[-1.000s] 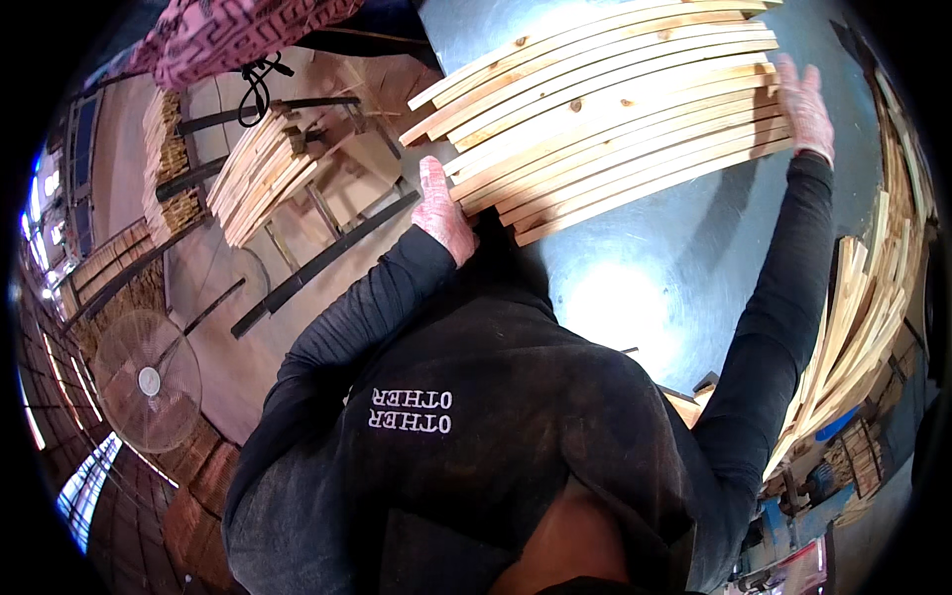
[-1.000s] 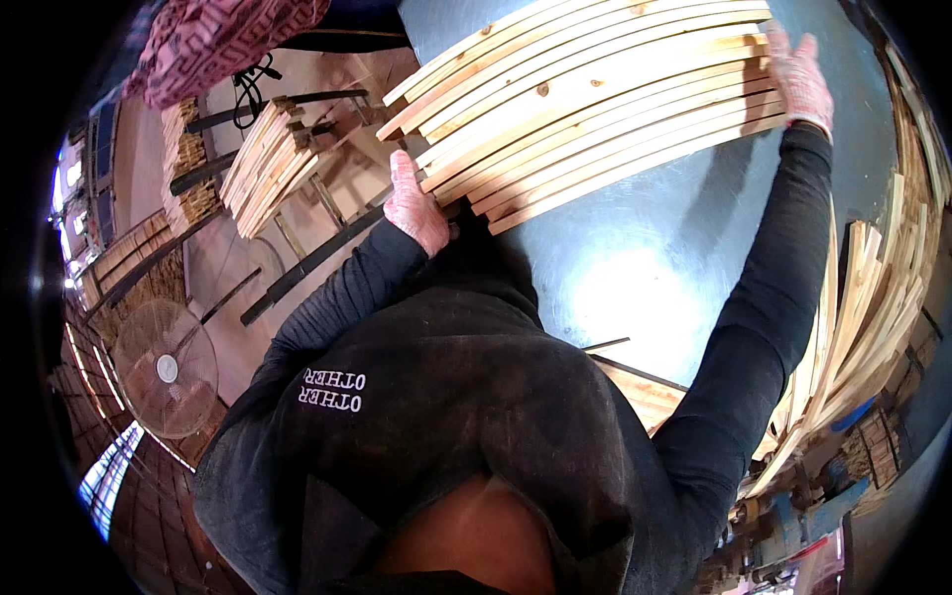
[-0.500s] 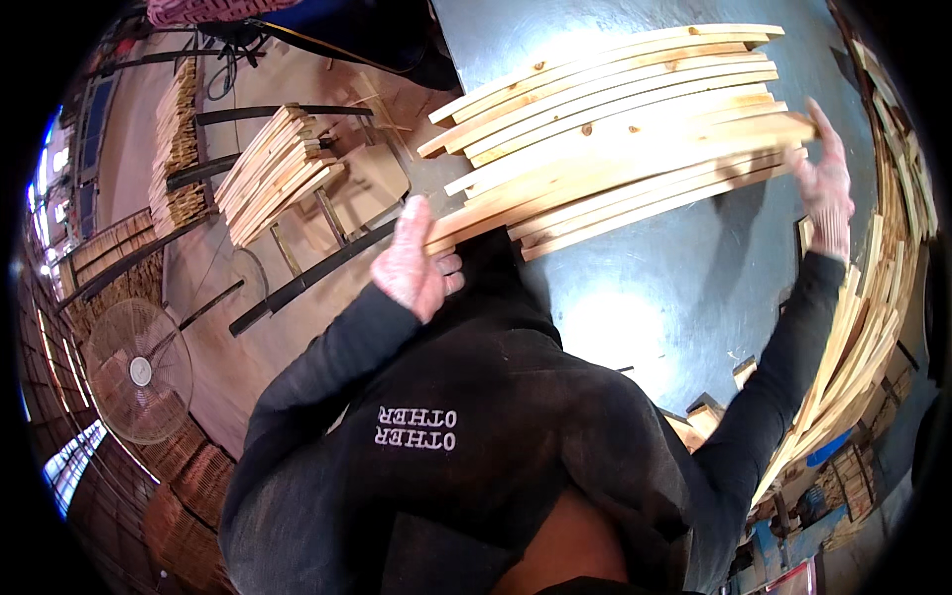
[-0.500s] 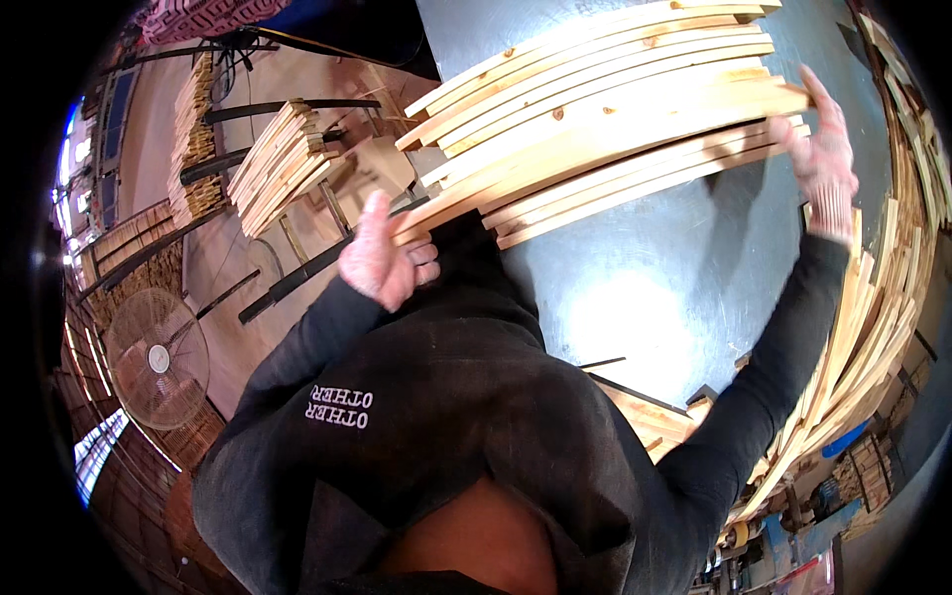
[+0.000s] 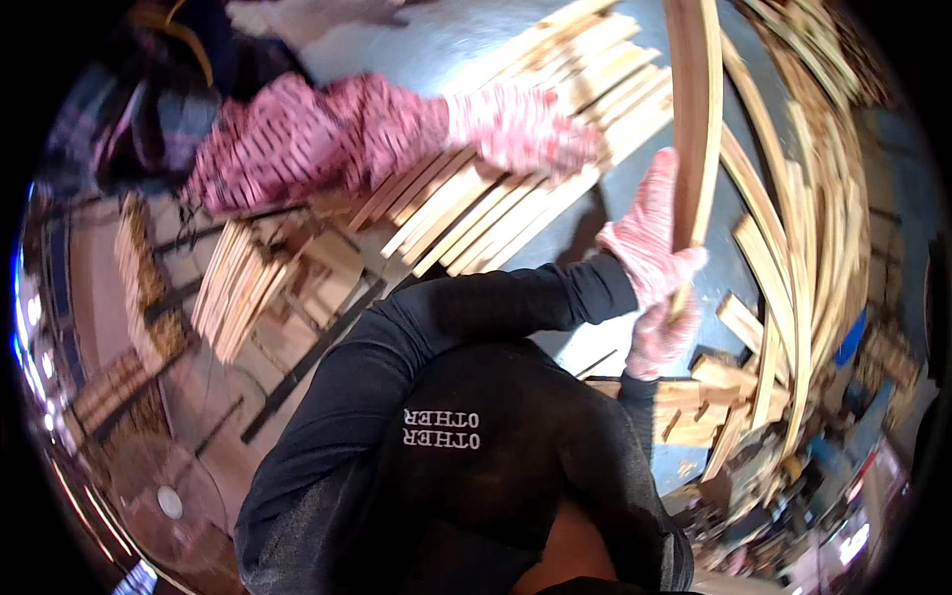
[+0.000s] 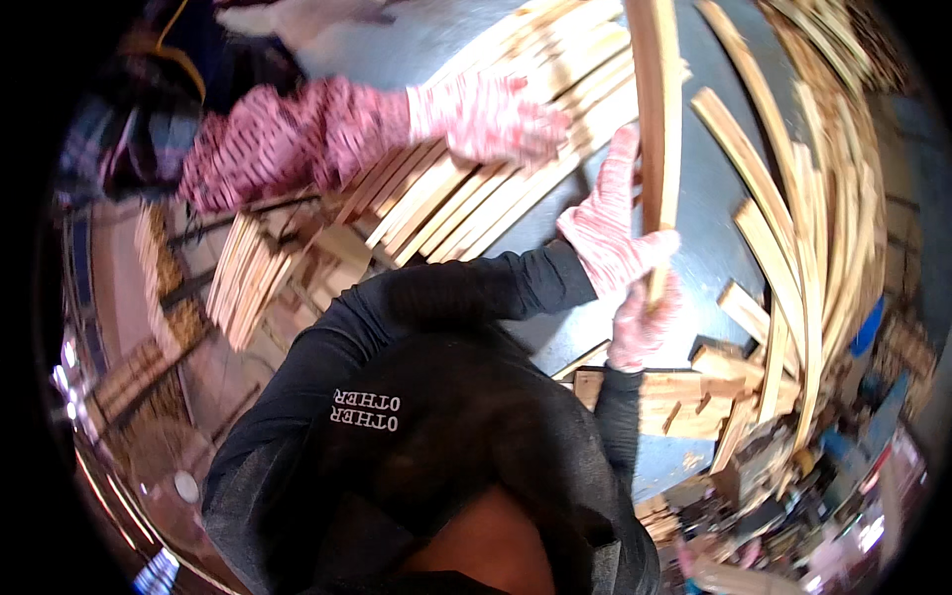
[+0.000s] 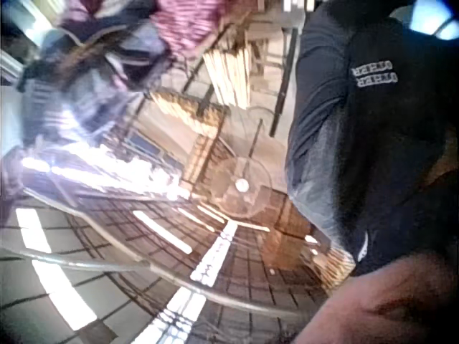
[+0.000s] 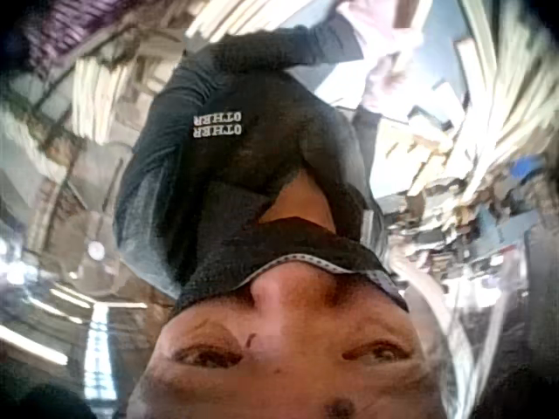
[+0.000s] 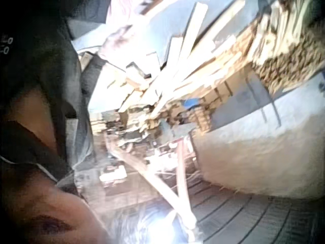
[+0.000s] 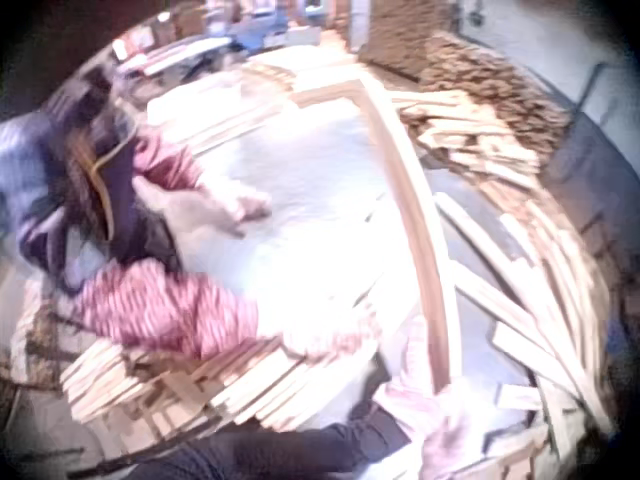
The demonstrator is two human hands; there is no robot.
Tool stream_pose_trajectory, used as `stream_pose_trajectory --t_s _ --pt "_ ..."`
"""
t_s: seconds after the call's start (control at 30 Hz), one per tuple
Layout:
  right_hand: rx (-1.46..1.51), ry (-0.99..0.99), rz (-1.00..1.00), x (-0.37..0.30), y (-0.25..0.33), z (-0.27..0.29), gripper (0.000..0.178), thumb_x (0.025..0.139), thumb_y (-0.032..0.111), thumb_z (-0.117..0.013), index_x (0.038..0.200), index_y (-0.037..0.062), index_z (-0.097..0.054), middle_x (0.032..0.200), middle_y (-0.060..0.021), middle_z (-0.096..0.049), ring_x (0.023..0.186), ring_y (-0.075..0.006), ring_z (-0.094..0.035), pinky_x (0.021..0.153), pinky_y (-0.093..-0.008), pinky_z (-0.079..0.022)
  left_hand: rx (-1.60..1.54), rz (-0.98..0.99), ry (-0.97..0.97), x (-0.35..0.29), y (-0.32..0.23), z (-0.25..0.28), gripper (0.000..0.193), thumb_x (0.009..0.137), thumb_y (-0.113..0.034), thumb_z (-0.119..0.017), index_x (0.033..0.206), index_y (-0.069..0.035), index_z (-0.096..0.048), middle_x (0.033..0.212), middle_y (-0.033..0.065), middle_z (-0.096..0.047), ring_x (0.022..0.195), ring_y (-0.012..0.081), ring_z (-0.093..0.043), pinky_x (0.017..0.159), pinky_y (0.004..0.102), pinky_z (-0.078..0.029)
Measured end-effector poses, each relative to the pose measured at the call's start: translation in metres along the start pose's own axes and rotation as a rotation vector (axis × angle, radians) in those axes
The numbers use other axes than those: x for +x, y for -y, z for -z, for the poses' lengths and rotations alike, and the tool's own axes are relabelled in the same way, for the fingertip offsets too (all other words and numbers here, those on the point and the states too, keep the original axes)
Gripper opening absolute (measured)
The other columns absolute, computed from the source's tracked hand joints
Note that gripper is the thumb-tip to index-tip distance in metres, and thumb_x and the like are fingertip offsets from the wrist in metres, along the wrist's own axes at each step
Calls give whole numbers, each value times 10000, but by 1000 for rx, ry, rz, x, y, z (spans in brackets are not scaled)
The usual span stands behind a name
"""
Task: The person sorts and stacks wooden planks on a metal table. They pick up individual planks from a pile, inspect them, and arrange them into neat stacks.
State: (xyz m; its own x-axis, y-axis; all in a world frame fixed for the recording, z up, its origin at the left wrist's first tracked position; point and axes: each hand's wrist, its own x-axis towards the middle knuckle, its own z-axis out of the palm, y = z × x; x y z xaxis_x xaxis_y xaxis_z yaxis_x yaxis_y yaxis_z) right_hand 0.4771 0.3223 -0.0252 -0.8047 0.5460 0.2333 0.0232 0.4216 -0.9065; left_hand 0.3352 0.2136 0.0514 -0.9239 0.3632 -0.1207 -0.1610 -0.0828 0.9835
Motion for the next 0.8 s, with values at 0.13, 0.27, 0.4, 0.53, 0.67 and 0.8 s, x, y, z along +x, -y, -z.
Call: stream_pose_trajectory --t_s 0.13,0.27,0.4,0.53,0.67,0.8 --pt "-160 -116 -331 -73 14 -31 297 926 171 -647 1163 10 -569 1036 -114 -635 887 -206 -621 784 -357 -514 506 219 252 8 61 -23 972 745 -251 -708 1510 -35 -147 1428 274 -381 1263 395 -473 1060 415 -407" --pt "-463 327 -402 -88 15 -47 449 830 321 -722 1149 35 -585 1053 -168 -641 952 -309 -654 815 -397 -526 834 475 416 -5 112 -6 793 854 -231 -543 1511 -101 -121 1303 278 -531 1107 423 -599 962 471 -463" --pt "-503 501 -85 -23 14 -8 592 853 507 -640 1215 41 -602 1163 -164 -633 1107 -312 -606 933 -395 -502 988 327 277 5 119 58 571 838 -248 -583 1346 -56 -406 1000 271 -664 945 430 -649 850 484 -508" --pt "-885 123 45 104 -53 58 625 864 471 -622 1324 54 -549 1286 -161 -593 1195 -331 -547 1037 -399 -422 1239 347 261 10 72 116 530 874 -336 -559 1341 -124 -427 998 264 -664 933 447 -638 832 524 -494" --pt "-1424 88 -104 229 -98 126 981 751 606 -670 1486 57 -324 1481 -221 -394 1384 -351 -357 1144 -491 -244 1445 299 204 10 59 175 500 888 -342 -574 1337 -172 -434 1025 195 -679 931 407 -652 814 546 -482" --pt "-1480 307 -378 288 -81 136 1120 647 568 -775 1522 97 -257 1532 -202 -318 1411 -348 -318 1136 -520 -246 1554 398 160 -1 62 227 483 894 -345 -590 1320 -177 -437 1105 146 -660 943 371 -655 808 523 -489"
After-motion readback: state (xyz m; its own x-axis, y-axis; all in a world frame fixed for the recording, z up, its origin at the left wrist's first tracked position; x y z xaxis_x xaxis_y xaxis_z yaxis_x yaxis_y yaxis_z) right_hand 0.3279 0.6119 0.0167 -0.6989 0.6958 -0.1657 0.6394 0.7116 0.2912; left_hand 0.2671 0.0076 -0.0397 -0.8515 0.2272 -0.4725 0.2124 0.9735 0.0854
